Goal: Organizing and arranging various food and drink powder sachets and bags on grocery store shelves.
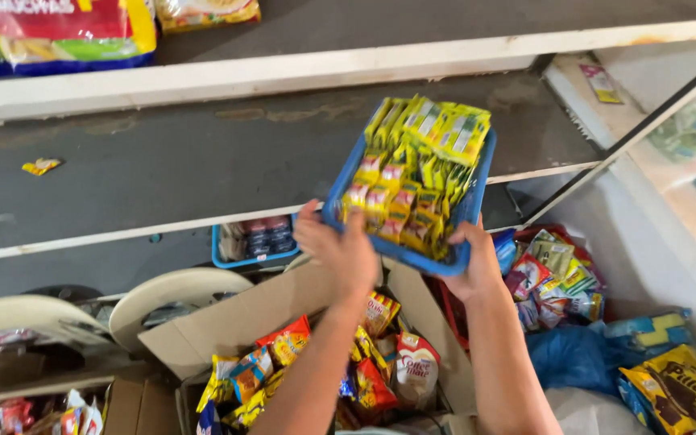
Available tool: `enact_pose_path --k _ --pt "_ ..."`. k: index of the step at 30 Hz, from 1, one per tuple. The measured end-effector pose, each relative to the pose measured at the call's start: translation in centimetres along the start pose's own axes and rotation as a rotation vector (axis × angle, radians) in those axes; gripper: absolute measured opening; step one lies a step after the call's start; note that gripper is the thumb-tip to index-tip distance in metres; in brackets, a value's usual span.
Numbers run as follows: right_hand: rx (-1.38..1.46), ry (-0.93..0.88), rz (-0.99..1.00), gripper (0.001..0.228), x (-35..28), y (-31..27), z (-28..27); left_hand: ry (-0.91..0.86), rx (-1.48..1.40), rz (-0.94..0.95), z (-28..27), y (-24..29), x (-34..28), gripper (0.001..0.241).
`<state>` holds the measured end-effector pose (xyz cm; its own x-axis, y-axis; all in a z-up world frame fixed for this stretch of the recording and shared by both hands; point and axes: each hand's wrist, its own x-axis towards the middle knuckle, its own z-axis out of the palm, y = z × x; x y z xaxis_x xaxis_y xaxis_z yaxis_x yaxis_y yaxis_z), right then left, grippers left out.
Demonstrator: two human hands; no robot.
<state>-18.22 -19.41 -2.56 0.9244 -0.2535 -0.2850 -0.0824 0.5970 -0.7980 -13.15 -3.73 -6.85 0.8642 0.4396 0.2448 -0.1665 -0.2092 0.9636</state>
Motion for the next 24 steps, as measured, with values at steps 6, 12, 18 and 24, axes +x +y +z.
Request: enact_pose_path --k 6,12,18,24 --pt "0.060 -0.013 0.108 0.047 0.6 0.5 -7.4 -0.611 -0.563 -0.468 -2.3 -1.2 3.8 0.073" --pt "0.014 0.073 0.195 0.047 -1.5 -1.5 -6.7 -0.867 -0.914 -0.749 -3.5 1.2 1.6 0.104" --pt "0.224 -0.067 -0.116 0.056 -5.9 -1.1 -4.4 -0.659 -0.972 -0.728 -2.8 0.3 -0.6 0.111" --pt "0.086 0.092 -0.306 0.040 -5.7 0.5 -4.1 -0.609 -0.914 -0.614 -1.5 -0.1 -5.0 0.106"
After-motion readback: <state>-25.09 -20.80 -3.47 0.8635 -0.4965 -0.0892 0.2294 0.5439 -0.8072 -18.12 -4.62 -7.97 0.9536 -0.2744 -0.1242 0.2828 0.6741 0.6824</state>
